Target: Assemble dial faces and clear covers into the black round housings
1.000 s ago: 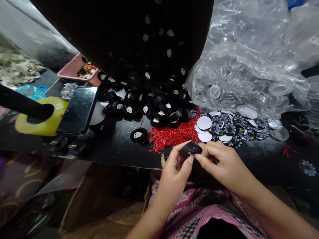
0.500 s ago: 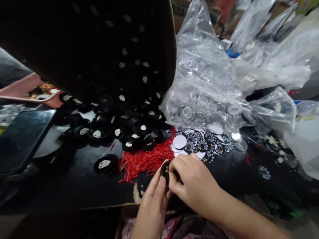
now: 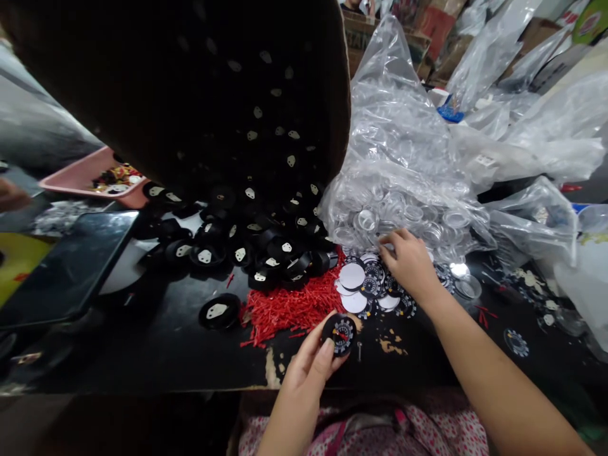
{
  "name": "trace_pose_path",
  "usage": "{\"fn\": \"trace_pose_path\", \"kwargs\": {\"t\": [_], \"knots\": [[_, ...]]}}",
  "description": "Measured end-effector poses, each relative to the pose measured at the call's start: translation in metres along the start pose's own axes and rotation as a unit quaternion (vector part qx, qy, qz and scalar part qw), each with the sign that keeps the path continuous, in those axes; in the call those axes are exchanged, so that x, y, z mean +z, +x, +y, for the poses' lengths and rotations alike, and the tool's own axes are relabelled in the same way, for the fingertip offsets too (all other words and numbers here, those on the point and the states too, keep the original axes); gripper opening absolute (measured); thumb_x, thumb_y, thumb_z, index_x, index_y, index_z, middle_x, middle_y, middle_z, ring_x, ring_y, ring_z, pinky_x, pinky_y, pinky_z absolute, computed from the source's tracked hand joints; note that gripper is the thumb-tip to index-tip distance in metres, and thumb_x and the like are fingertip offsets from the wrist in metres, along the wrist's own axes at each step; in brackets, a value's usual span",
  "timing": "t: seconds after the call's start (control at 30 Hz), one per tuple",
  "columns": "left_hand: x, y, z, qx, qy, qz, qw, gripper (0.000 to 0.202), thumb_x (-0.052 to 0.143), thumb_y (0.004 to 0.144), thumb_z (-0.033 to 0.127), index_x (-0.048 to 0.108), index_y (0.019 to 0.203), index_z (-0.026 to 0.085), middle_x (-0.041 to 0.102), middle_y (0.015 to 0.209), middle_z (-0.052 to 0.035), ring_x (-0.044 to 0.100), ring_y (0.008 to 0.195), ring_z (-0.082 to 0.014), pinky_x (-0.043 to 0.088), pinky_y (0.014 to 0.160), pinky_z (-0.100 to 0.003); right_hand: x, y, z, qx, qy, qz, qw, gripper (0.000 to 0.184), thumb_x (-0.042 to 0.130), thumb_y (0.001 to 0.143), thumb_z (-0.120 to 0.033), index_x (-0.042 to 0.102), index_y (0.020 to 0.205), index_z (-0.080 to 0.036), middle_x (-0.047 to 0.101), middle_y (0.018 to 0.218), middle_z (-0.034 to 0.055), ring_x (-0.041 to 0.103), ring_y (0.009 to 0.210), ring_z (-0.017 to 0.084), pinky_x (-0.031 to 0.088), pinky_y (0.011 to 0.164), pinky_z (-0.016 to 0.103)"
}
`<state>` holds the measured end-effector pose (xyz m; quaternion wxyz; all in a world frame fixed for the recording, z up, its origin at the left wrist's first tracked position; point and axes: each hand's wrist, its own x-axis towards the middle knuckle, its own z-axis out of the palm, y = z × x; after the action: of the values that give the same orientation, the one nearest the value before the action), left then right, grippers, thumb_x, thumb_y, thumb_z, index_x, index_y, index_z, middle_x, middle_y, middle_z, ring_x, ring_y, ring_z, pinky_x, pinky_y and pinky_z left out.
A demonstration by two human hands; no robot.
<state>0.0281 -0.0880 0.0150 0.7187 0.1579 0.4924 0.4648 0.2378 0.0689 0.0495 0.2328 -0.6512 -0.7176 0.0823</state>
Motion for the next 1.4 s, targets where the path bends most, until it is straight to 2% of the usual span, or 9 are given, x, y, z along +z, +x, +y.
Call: {"fn": "trace_pose_path", "kwargs": {"t": [0.13, 0.27, 0.47, 0.7, 0.9, 1.0, 1.1, 1.27, 1.4], "knots": [[0.007, 0.005, 0.009, -0.004, -0.089, -0.014, 0.996, 0.028, 0.066, 0.089, 0.039, 0.070, 0.115, 0.029, 0.075, 0.120, -0.0022, 0.067, 0.116, -0.0237, 0.052, 0.103, -0.043, -0.009, -0.029, -0.010, 0.016, 0.070, 0.029, 0.997, 0.013, 0.055, 0.089, -0.026, 0.060, 0.098, -0.019, 0.065, 0.092, 0.0071, 0.062, 0.082, 0.022, 0.050, 0.079, 0.037], [0.014, 0.009, 0.017, -0.021, -0.143, -0.048, 0.988, 0.027, 0.060, 0.092, 0.040, 0.072, 0.109, 0.024, 0.078, 0.106, -0.0049, 0.073, 0.097, -0.0198, 0.056, 0.093, -0.037, -0.013, -0.069, -0.044, -0.015, 0.246, -0.131, 0.960, 0.023, 0.054, 0.095, -0.032, 0.062, 0.115, -0.023, 0.066, 0.087, 0.0019, 0.065, 0.077, 0.017, 0.054, 0.073, 0.031], [0.012, 0.008, 0.012, 0.060, -0.072, -0.054, 0.994, 0.030, 0.071, 0.085, 0.036, 0.071, 0.114, 0.028, 0.071, 0.127, -0.0040, 0.065, 0.117, -0.0255, 0.054, 0.098, -0.041, -0.012, -0.098, -0.080, -0.098, 0.227, -0.169, 0.954, 0.033, 0.050, 0.098, -0.023, 0.064, 0.127, -0.027, 0.058, 0.120, 0.0084, 0.063, 0.098, 0.018, 0.052, 0.088, 0.035], [0.016, -0.008, 0.014, 0.088, 0.062, -0.080, 0.991, 0.034, 0.072, 0.082, 0.023, 0.072, 0.115, 0.028, 0.074, 0.123, -0.0010, 0.065, 0.120, -0.0210, 0.049, 0.106, -0.034, -0.012, -0.094, -0.090, -0.107, 0.123, -0.078, 0.984, 0.036, 0.039, 0.103, -0.036, 0.050, 0.071, -0.021, 0.055, 0.064, -0.0003, 0.048, 0.062, 0.016, 0.037, 0.064, 0.031], [0.020, -0.011, 0.018, 0.114, 0.120, -0.075, 0.983, 0.035, 0.072, 0.081, 0.024, 0.071, 0.116, 0.027, 0.073, 0.124, -0.0011, 0.065, 0.119, -0.0205, 0.048, 0.106, -0.032, -0.003, -0.100, -0.095, -0.132, 0.116, -0.040, 0.984, 0.037, 0.034, 0.102, -0.026, 0.041, 0.066, -0.023, 0.048, 0.059, -0.0017, 0.044, 0.059, 0.015, 0.033, 0.064, 0.030], [-0.001, -0.020, 0.019, 0.096, 0.167, -0.058, 0.980, 0.036, 0.070, 0.082, 0.027, 0.069, 0.118, 0.027, 0.073, 0.124, -0.0028, 0.065, 0.119, -0.0228, 0.050, 0.105, -0.036, -0.005, -0.100, -0.092, -0.118, 0.174, -0.130, 0.969, 0.037, 0.038, 0.103, -0.036, 0.052, 0.072, -0.022, 0.060, 0.067, -0.0005, 0.052, 0.066, 0.016, 0.037, 0.071, 0.031], [-0.051, -0.045, 0.016, 0.104, 0.279, -0.004, 0.955, 0.035, 0.066, 0.084, 0.031, 0.068, 0.120, 0.028, 0.070, 0.129, -0.0040, 0.063, 0.123, -0.0255, 0.048, 0.107, -0.041, -0.010, -0.097, -0.084, -0.096, 0.249, -0.207, 0.941, 0.032, 0.043, 0.102, -0.043, 0.063, 0.087, -0.023, 0.070, 0.084, -0.0001, 0.061, 0.077, 0.017, 0.039, 0.078, 0.031], [-0.128, -0.070, 0.022, 0.271, 0.483, 0.275, 0.786, 0.030, 0.053, 0.091, 0.039, 0.069, 0.113, 0.026, 0.064, 0.135, -0.0073, 0.054, 0.129, -0.0283, 0.036, 0.113, -0.049, -0.004, -0.097, -0.084, -0.045, 0.275, -0.237, 0.931, 0.025, 0.047, 0.100, -0.037, 0.063, 0.088, -0.023, 0.069, 0.084, -0.0009, 0.061, 0.077, 0.016, 0.041, 0.074, 0.030], [-0.129, -0.028, 0.059, 0.297, 0.493, 0.311, 0.756, 0.040, 0.051, 0.092, 0.042, 0.060, 0.126, 0.022, 0.065, 0.125, -0.0103, 0.063, 0.109, -0.0252, 0.047, 0.100, -0.042, 0.004, -0.104, -0.100, -0.128, 0.252, -0.297, 0.912, 0.023, 0.049, 0.099, -0.031, 0.063, 0.084, -0.021, 0.069, 0.083, 0.0003, 0.060, 0.078, 0.017, 0.041, 0.077, 0.033]]}}
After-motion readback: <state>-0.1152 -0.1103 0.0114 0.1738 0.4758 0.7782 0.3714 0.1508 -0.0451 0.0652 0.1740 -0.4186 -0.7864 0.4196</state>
